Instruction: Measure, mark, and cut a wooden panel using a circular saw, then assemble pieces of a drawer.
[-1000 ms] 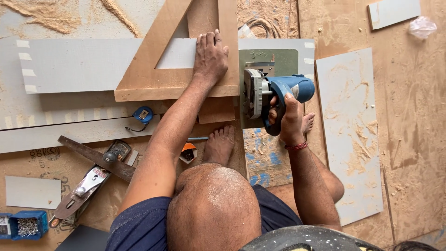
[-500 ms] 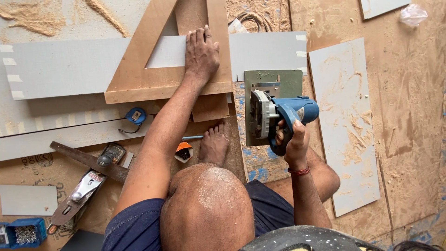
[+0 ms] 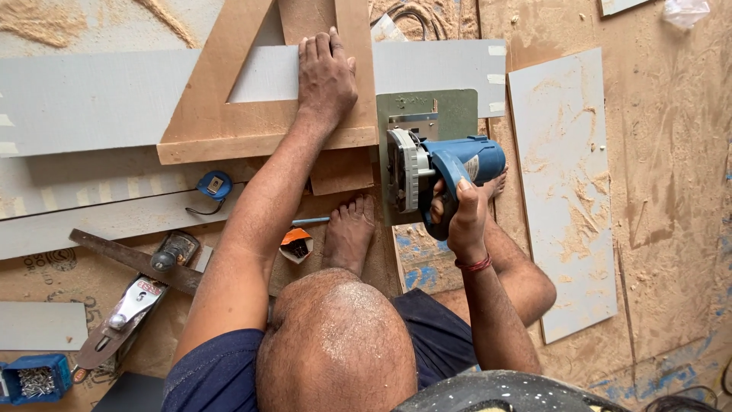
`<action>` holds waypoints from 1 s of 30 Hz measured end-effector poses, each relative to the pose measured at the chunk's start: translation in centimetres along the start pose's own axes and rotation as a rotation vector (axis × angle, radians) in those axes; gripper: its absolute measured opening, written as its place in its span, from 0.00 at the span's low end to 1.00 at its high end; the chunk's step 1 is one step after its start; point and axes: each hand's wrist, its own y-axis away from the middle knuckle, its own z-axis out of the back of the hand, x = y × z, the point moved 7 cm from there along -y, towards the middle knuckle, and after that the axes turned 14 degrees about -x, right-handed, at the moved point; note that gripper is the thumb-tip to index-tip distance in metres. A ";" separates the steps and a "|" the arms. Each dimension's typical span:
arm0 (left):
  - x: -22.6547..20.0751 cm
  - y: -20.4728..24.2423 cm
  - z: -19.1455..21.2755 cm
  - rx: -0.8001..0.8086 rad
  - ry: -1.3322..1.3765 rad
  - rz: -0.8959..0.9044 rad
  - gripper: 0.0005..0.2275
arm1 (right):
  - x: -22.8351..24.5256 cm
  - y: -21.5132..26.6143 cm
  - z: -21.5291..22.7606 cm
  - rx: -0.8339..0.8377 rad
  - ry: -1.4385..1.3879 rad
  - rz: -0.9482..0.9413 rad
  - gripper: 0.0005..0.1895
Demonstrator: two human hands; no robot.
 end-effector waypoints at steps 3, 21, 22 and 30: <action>-0.3 -0.2 0.6 0.042 0.025 0.018 0.26 | 0.3 0.3 0.4 -0.047 0.009 0.014 0.30; -0.5 0.1 0.5 -0.014 0.055 0.009 0.26 | 0.9 -1.4 -0.7 -0.032 0.038 0.010 0.28; -0.5 0.1 0.6 -0.019 0.058 0.006 0.27 | 1.0 -1.7 -0.7 -0.047 0.038 0.025 0.26; -0.5 0.1 0.1 -0.036 0.028 0.018 0.26 | 1.7 -3.1 -1.2 0.006 0.037 -0.009 0.24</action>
